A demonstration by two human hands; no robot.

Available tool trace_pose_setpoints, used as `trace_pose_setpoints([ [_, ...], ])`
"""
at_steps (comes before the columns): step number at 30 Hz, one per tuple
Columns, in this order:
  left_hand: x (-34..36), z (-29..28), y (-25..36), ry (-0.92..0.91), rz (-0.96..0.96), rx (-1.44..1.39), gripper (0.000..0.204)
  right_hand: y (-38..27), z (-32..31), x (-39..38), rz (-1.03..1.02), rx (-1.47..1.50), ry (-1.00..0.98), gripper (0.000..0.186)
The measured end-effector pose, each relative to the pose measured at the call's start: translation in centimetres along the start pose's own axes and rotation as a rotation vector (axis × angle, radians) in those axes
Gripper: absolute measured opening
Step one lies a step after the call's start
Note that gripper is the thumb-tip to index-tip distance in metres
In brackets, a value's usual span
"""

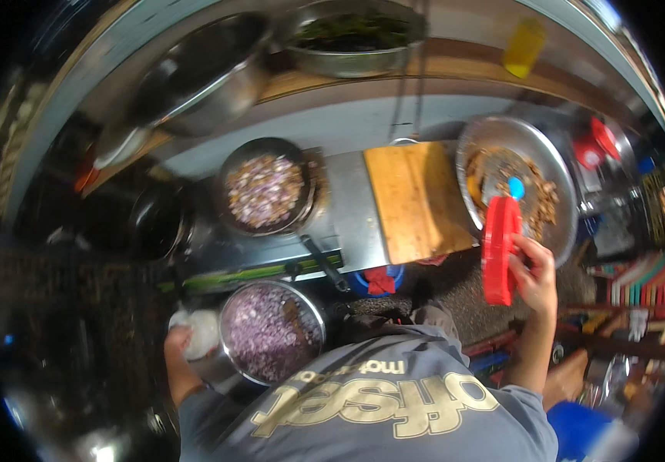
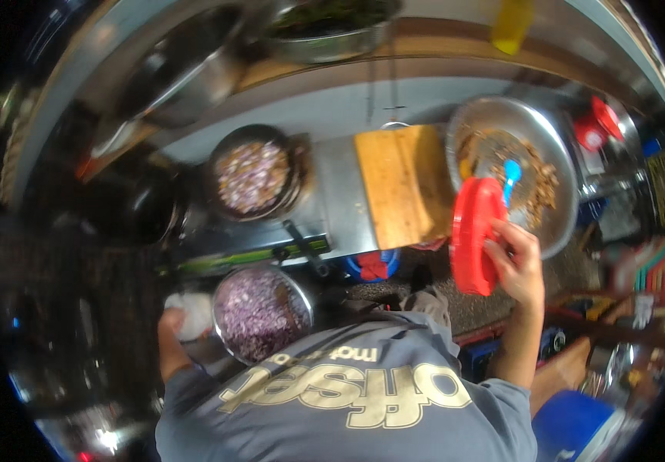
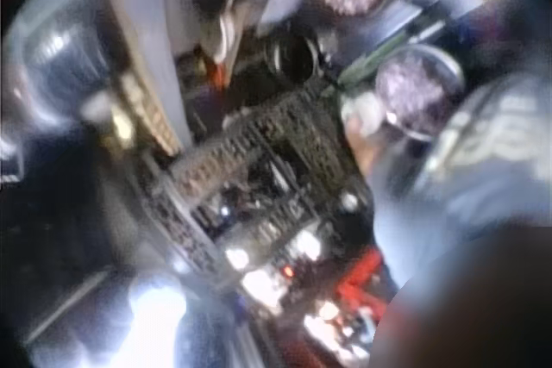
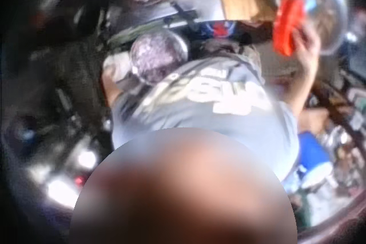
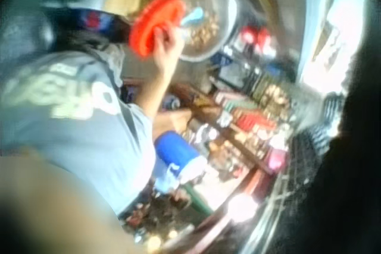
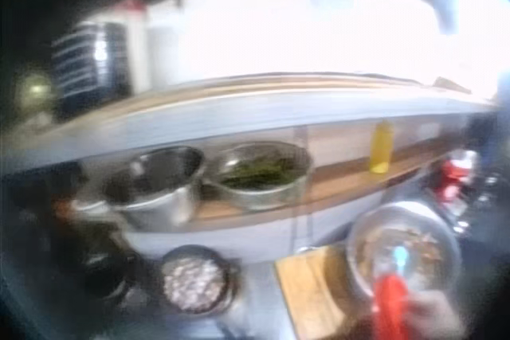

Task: The person cooks a mixture of eggs and meat in a pan, adds chopped onions and seasonings, then portions the cooked food into styrofoam containers. They hand the packed food to customers and continue cooking more batches.

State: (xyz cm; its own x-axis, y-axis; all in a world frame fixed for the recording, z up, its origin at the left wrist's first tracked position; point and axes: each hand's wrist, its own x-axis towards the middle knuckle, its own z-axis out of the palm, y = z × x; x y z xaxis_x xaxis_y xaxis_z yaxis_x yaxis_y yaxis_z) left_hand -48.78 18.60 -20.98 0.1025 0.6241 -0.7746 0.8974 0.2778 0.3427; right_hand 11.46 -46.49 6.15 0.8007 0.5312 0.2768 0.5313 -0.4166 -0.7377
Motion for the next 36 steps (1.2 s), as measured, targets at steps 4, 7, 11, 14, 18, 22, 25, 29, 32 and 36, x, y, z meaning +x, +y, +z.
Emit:
trace_pose_setpoints([
  [4, -6.8, -1.8, -1.2, 0.187, -0.011, -0.248, 0.012, 2.3, -1.6, 0.9, 0.022, 0.057, -0.025, 0.032],
  [7, -13.3, -1.1, -0.2, 0.362, 0.19, -0.198, 0.014, 4.9, -3.3, 2.1, -0.04, 0.005, -0.055, 0.033],
  [11, -19.8, 3.1, 7.3, 0.649, 0.579, -0.318, 0.013, 7.8, -3.7, 3.9, 0.045, 0.405, -0.111, 0.03],
  [14, -21.1, 9.8, 16.7, 0.877, 0.768, -0.256, 0.019, 8.2, -1.9, 5.3, 0.019, 0.524, -0.194, 0.03],
  [18, -19.1, 20.9, 29.4, 0.963, 0.617, 0.382, 0.014, 6.4, 1.1, 6.9, -0.121, 0.354, -0.315, 0.028],
  [22, -20.8, 21.6, 32.2, 1.093, 0.618, 0.406, 0.011, 5.1, 1.8, 8.0, -0.285, 0.23, -0.35, 0.027],
  [25, -24.2, 16.2, 29.0, 1.172, 0.546, 0.389, 0.011, 5.5, 1.4, 8.2, -0.19, 0.323, -0.327, 0.03],
  [29, -26.8, 7.5, 18.9, 1.216, 0.243, 0.376, 0.019, 6.1, 1.7, 6.9, 0.001, 0.447, -0.363, 0.033],
  [32, -22.3, 2.6, 10.3, 1.038, -0.024, 0.376, 0.028, 4.7, 2.9, 6.1, 0.075, 0.366, -0.39, 0.033],
  [36, -6.7, 2.7, 2.3, 0.699, -0.221, 0.265, 0.037, 0.9, 5.8, 6.8, 0.053, 0.37, -0.454, 0.031],
])
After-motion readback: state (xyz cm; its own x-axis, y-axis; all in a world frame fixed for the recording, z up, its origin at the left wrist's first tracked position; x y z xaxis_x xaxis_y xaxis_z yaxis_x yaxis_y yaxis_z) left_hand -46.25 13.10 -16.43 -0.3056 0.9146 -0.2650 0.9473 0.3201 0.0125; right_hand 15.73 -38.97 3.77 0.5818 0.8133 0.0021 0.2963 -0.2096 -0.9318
